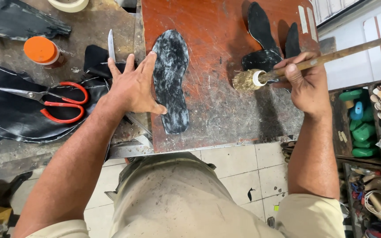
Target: The person applies glue to the sole of a pink high-heeled shoe using a brush. They then move to a workbench and apply glue to black shoe insoles and the bottom of a black shoe sole.
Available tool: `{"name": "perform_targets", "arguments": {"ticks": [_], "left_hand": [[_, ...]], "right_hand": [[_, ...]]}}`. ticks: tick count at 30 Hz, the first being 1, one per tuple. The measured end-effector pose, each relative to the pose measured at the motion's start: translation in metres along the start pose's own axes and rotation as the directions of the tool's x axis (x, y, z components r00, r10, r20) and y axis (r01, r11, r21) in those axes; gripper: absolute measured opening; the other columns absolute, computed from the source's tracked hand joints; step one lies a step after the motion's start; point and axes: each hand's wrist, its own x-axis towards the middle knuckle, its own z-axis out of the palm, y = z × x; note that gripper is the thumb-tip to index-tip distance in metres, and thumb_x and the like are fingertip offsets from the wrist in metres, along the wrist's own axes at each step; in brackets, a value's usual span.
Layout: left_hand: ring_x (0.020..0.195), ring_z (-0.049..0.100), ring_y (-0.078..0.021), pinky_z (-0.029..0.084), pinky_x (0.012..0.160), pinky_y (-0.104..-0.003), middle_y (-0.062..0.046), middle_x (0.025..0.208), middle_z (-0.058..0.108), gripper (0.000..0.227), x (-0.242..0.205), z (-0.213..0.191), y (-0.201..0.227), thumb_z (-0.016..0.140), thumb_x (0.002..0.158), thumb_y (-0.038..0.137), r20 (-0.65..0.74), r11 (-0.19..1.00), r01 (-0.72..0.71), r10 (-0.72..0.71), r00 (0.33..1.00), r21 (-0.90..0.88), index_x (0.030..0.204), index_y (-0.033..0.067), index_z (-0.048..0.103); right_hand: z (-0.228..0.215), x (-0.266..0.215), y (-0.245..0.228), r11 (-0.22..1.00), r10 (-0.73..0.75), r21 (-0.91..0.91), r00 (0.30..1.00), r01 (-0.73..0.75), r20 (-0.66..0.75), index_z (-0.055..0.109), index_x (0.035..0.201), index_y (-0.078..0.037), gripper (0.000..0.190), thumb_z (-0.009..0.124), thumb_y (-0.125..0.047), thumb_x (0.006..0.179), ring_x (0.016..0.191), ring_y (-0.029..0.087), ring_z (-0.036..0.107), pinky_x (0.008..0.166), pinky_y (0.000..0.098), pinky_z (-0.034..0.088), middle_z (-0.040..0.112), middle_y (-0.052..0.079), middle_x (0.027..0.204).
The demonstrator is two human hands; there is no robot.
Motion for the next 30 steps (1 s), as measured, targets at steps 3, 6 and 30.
{"name": "perform_targets", "arguments": {"ticks": [3, 6, 30], "left_hand": [[0.156, 0.002, -0.0497, -0.006, 0.11, -0.083, -0.003, 0.174, 0.009, 0.151, 0.001, 0.001, 0.0, 0.09, 0.059, 0.063, 0.012, 1.0, 0.009, -0.009, 1.0, 0.017, 0.162, 0.0089, -0.007], [0.155, 0.004, -0.0505, -0.006, 0.11, -0.084, -0.003, 0.173, 0.012, 0.152, 0.002, 0.002, -0.001, 0.09, 0.058, 0.063, -0.004, 1.0, 0.002, -0.002, 1.0, 0.014, 0.162, 0.0097, -0.006], [0.152, 0.014, -0.0564, -0.005, 0.106, -0.085, -0.005, 0.173, 0.021, 0.151, -0.006, 0.008, -0.007, 0.094, 0.052, 0.063, -0.087, 1.0, -0.005, 0.004, 0.996, -0.014, 0.161, 0.0084, 0.005]], "right_hand": [[-0.001, -0.001, 0.0, 0.992, -0.091, -0.092, 0.995, 0.087, -0.04, 0.037, 0.114, -0.014, 0.025, 0.054, -0.032, 0.114, 0.097, 0.023, 0.068, 0.07, 0.0287, 0.058, 0.064, 0.018, 0.115], [-0.003, -0.001, -0.01, 0.992, -0.083, -0.099, 0.997, 0.083, 0.008, 0.036, 0.115, -0.013, 0.014, 0.043, -0.025, 0.119, 0.088, 0.028, 0.072, 0.065, 0.0327, 0.062, 0.066, 0.019, 0.123], [-0.043, -0.025, 0.084, 0.622, 0.266, 0.769, 0.884, 0.148, -0.385, 0.073, 0.122, -0.003, 0.038, 0.064, -0.017, 0.088, 0.15, 0.036, 0.071, 0.106, 0.0335, 0.057, 0.072, 0.029, 0.14]]}}
